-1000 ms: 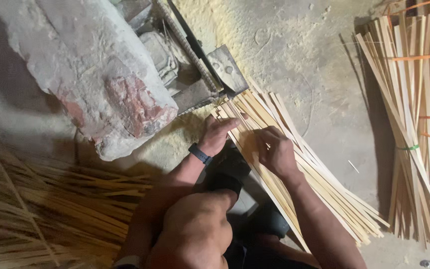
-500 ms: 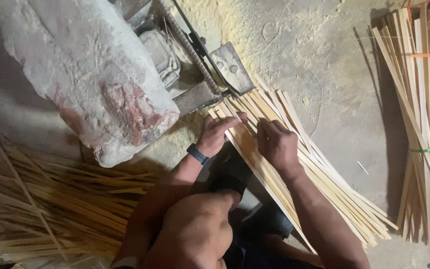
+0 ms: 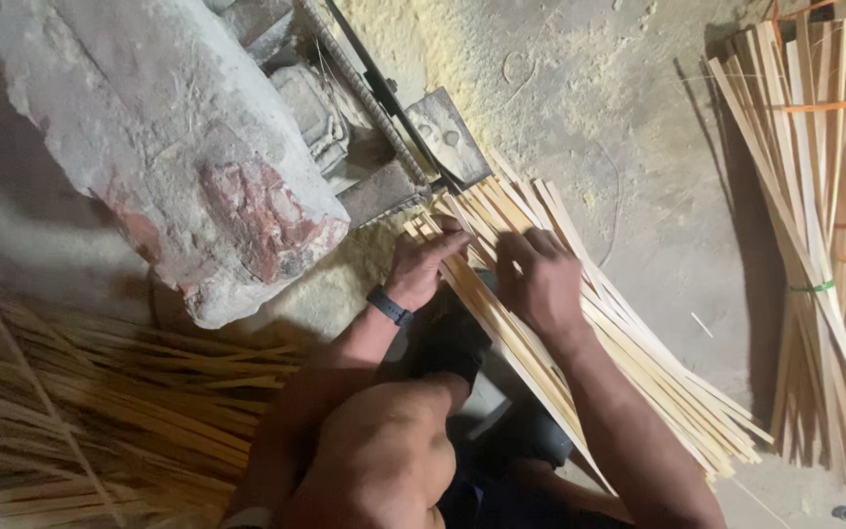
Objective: The person sits on the floor and uses a bench-mounted cutting machine to slice long bamboo strips into thinner pieces. They feed the strips through the blade repeatedly, collecting the cut pieces into a bundle.
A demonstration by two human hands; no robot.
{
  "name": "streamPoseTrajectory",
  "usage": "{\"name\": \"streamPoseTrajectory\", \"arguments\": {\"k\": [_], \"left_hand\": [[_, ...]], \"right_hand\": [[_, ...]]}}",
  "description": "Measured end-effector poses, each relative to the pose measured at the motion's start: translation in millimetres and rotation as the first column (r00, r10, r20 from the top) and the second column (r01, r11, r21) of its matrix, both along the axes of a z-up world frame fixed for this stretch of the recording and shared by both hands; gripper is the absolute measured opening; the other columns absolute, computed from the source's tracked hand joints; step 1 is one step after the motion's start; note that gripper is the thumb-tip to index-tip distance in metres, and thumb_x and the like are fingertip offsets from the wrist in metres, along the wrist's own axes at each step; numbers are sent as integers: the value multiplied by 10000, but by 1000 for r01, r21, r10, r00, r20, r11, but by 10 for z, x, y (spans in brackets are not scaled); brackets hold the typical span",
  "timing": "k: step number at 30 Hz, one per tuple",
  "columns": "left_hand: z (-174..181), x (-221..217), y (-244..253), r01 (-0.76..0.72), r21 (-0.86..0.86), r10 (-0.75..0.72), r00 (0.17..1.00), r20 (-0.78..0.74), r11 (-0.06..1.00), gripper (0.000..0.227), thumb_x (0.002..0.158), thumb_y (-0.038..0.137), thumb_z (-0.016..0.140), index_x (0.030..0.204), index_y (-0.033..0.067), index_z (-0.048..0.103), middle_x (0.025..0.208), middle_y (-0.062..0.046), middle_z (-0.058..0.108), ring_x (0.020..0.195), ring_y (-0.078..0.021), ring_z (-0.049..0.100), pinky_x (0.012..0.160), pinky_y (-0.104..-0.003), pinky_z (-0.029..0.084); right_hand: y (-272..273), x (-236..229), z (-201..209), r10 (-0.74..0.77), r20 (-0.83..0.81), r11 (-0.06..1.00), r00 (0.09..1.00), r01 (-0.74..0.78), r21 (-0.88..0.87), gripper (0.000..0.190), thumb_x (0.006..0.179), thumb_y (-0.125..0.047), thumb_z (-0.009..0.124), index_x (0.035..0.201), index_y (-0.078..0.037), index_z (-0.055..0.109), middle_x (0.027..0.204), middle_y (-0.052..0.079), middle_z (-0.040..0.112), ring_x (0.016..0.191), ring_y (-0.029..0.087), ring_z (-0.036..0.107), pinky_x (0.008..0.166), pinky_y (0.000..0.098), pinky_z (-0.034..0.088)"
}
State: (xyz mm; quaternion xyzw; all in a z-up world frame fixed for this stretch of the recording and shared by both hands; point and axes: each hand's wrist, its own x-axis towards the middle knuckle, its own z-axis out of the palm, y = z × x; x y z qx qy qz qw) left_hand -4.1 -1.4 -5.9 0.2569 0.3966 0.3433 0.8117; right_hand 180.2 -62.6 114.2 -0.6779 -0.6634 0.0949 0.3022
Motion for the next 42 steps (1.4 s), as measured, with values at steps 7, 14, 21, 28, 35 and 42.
{"name": "streamPoseTrajectory", "arguments": {"k": [7, 14, 21, 28, 35, 42], "left_hand": [[89, 33, 43, 265, 370, -179, 951, -252, 890, 264, 944, 210, 733, 1136, 32, 766, 1114, -87, 776, 974, -147, 753, 893, -296, 623], [-400, -257, -94, 144, 224, -125, 988, -96, 964, 81, 978, 33, 690, 978, -43, 718, 956, -63, 708, 901, -132, 631, 755, -325, 517], [97, -86, 85, 45, -50, -50, 994, -100, 998, 159, 892, 53, 685, 1045, 23, 714, 907, -72, 742, 758, -190, 692, 617, -320, 538], [434, 44, 140, 185, 167, -179, 982, -52, 968, 235, 960, 83, 770, 1149, -37, 700, 1069, -114, 724, 968, -183, 686, 876, -308, 566], [160, -130, 131, 210, 66, -208, 978, -32, 975, 352, 911, -43, 608, 1256, 21, 633, 1094, -68, 681, 966, -147, 643, 809, -279, 508], [-15, -224, 127, 697, 717, 301, 676, -673, 37, 539, 836, -129, 612, 1312, 114, 679, 1283, -92, 709, 1180, -249, 652, 998, -376, 528]], "right_hand": [[-282, -57, -252, -98, -142, 978, 985, 70, -195, 188, 986, -70, 659, 1161, -45, 720, 849, 122, 711, 620, 238, 690, 552, 378, 586], [390, -262, -334, -18, -220, 996, 975, -1, -84, 381, 736, -266, 870, 824, -41, 575, 727, 193, 618, 632, 411, 623, 551, 480, 512], [222, -136, -110, -41, -125, 996, 991, 30, -83, 272, 830, -202, 757, 1010, -29, 647, 830, 163, 645, 694, 386, 648, 596, 470, 532], [-325, 24, -22, -28, -75, 999, 997, 25, -32, 237, 852, -158, 711, 1059, -44, 690, 833, 142, 661, 672, 349, 672, 584, 445, 549], [16, -147, -307, -69, -194, 984, 979, 35, -174, 81, 950, -116, 684, 919, -55, 641, 774, 126, 653, 624, 300, 677, 565, 432, 555], [35, -125, -182, -24, -281, 1000, 959, 22, -12, 149, 816, -173, 779, 914, -85, 710, 826, 132, 691, 681, 342, 683, 582, 444, 549]]}}
